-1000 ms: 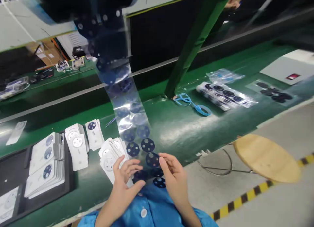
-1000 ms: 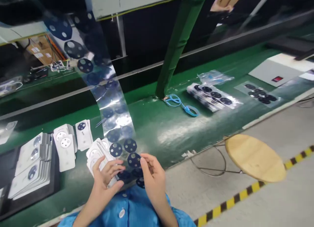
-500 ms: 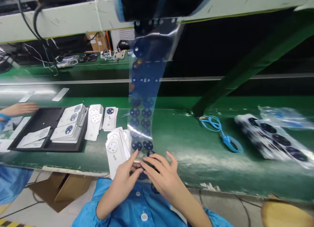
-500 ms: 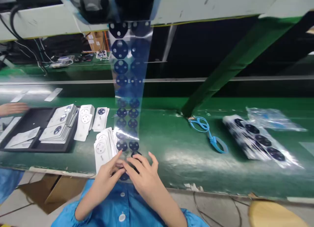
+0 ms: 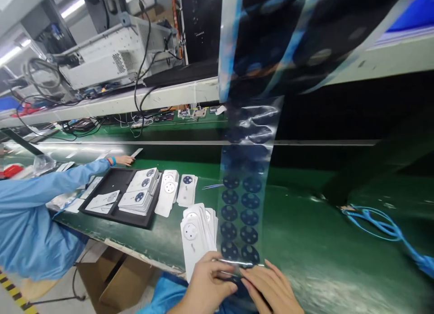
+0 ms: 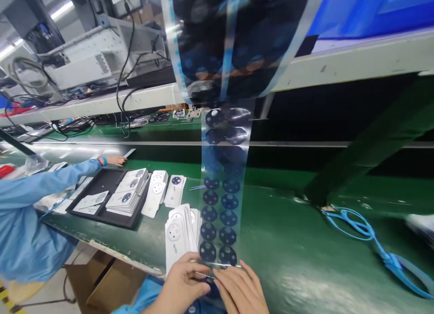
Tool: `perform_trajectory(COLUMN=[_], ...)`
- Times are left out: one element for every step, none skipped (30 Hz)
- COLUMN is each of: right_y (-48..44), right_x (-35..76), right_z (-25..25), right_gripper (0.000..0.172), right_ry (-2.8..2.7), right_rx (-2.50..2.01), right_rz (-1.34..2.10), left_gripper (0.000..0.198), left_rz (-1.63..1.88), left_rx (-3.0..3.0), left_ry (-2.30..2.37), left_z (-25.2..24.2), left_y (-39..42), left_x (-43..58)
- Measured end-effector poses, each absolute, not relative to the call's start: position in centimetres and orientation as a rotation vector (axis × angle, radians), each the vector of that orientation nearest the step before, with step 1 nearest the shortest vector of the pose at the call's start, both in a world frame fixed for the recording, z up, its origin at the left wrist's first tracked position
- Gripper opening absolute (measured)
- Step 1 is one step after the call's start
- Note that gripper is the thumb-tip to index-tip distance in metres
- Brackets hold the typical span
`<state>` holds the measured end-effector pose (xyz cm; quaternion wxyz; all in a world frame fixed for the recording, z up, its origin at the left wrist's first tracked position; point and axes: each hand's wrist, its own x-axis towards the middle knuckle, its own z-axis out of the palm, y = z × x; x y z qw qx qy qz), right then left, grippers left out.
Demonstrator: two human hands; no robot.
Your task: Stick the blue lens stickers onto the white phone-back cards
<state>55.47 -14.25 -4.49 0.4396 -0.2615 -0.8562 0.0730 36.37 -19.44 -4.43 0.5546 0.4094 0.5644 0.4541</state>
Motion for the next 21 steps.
perform_trajectory(right_y=[-14.6,-15.0,-15.4,-15.7,-15.9,-16.0,-16.1,-16.1,-16.0,-16.1,-16.2,-16.4,-16.6,-16.8,-17.0,-17.2,-17.4,-17.6,-17.7,-17.8,-17.9], right_x=[55.1,54.8,54.4,54.1,53.8,53.5,53.4,53.3,53.2,53.2,53.2,53.2,53.2,53.2,53.3,53.3,53.4,53.5,53.5,53.6,53.6], right_z=[-4.2,-3.8,-3.4,-3.0,-2.6,-2.2,-1.9,-1.6,-1.3,-1.1,-0.9,-0.6,-0.5,-0.4,-0.3,-0.2,-0.2,-0.2,-0.2,-0.1,0.0], right_gripper=[0.021,0.020,0.019,0.018,0.017,0.016,0.015,0.015,0.017,0.018,0.020,0.021,0.022,0.022,0.021,0.019,0.017,0.015,0.013,0.012,0.012], right_ry=[-2.084,-2.034,-1.980,-1.928,-1.881,-1.865,-1.851,-1.838,-1.825,-1.813,-1.805,-1.802,-1.803,-1.807,-1.810,-1.810,-1.805,-1.797,-1.788,-1.778,-1.770], right_rx=[-0.706,-0.771,-0.849,-0.904,-0.953,-1.005,-1.056,-1.105,-1.147,-1.175,-1.189,-1.190,-1.180,-1.165,-1.150,-1.139,-1.133,-1.134,-1.138,-1.145,-1.154], right_rz=[0.206,0.249,0.302,0.362,0.452,0.485,0.500,0.518,0.525,0.529,0.530,0.526,0.520,0.511,0.500,0.485,0.467,0.447,0.427,0.409,0.392], left_gripper=[0.035,0.035,0.039,0.052,0.066,0.068,0.063,0.052,0.036,0.022,0.014,0.017,0.023,0.027,0.029,0.031,0.033,0.034,0.035,0.036,0.037], left_rz=[1.048,1.022,0.999,0.984,0.979,0.979,0.982,0.989,0.997,1.006,1.014,1.022,1.031,1.040,1.052,1.066,1.080,1.096,1.110,1.125,1.140], left_rx=[1.019,1.076,1.139,1.206,1.274,1.337,1.396,1.451,1.503,1.552,1.598,1.641,1.680,1.715,1.747,1.774,1.799,1.822,1.845,1.866,1.887], left_ry=[1.343,1.347,1.347,1.349,1.351,1.358,1.363,1.368,1.372,1.374,1.377,1.381,1.386,1.394,1.404,1.416,1.427,1.437,1.445,1.452,1.458], left_z=[-4.1,-3.7,-3.3,-2.9,-2.7,-2.5,-2.4,-2.4,-2.4,-2.5,-2.5,-2.6,-2.5,-2.5,-2.5,-2.5,-2.4,-2.4,-2.4,-2.3,-2.2], left_y=[-19.3,-19.3,-19.3,-19.3,-19.2,-19.0,-18.8,-18.6,-18.3,-18.1,-18.0,-17.9,-17.8,-17.7,-17.6,-17.6,-17.6,-17.5,-17.5,-17.6,-17.6], left_x=[36.0,35.7,35.3,34.9,34.6,34.3,34.0,33.9,33.8,33.7,33.7,33.7,33.7,33.8,33.8,33.8,33.8,33.8,33.8,33.8,33.8])
